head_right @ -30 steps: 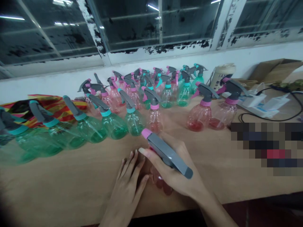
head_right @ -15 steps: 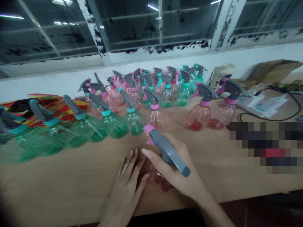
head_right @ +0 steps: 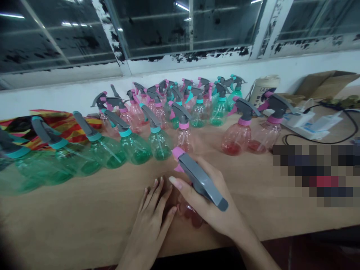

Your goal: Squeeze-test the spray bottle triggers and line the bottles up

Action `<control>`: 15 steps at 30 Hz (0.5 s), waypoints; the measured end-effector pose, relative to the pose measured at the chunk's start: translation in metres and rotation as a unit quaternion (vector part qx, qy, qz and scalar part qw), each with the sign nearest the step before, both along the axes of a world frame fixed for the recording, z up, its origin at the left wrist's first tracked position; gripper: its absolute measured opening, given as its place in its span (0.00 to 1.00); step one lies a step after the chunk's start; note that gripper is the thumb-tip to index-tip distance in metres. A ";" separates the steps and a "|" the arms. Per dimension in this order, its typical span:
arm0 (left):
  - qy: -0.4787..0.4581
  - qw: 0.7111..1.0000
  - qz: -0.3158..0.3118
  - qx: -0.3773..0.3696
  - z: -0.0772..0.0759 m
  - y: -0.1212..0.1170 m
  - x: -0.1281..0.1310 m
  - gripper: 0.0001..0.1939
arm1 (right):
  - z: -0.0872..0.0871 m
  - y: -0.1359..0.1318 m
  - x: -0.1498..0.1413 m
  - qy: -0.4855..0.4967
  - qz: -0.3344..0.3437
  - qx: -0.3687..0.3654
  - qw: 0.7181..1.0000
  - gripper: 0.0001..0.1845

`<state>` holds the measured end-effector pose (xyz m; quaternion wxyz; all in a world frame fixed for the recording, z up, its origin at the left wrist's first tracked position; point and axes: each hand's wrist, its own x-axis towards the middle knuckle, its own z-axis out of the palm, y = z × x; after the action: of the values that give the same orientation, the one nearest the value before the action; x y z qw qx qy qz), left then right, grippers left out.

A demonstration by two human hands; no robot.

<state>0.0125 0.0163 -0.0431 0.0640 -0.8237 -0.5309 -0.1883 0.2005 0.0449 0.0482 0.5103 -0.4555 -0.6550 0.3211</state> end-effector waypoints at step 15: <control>-0.001 1.000 -0.004 0.009 -0.001 0.000 0.001 0.23 | 0.001 0.002 -0.005 0.017 -0.004 0.034 0.999 0.06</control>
<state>0.0131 0.0163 -0.0442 0.0701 -0.8248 -0.5263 -0.1946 0.1958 0.0469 0.0494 0.5377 -0.4349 -0.6551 0.3044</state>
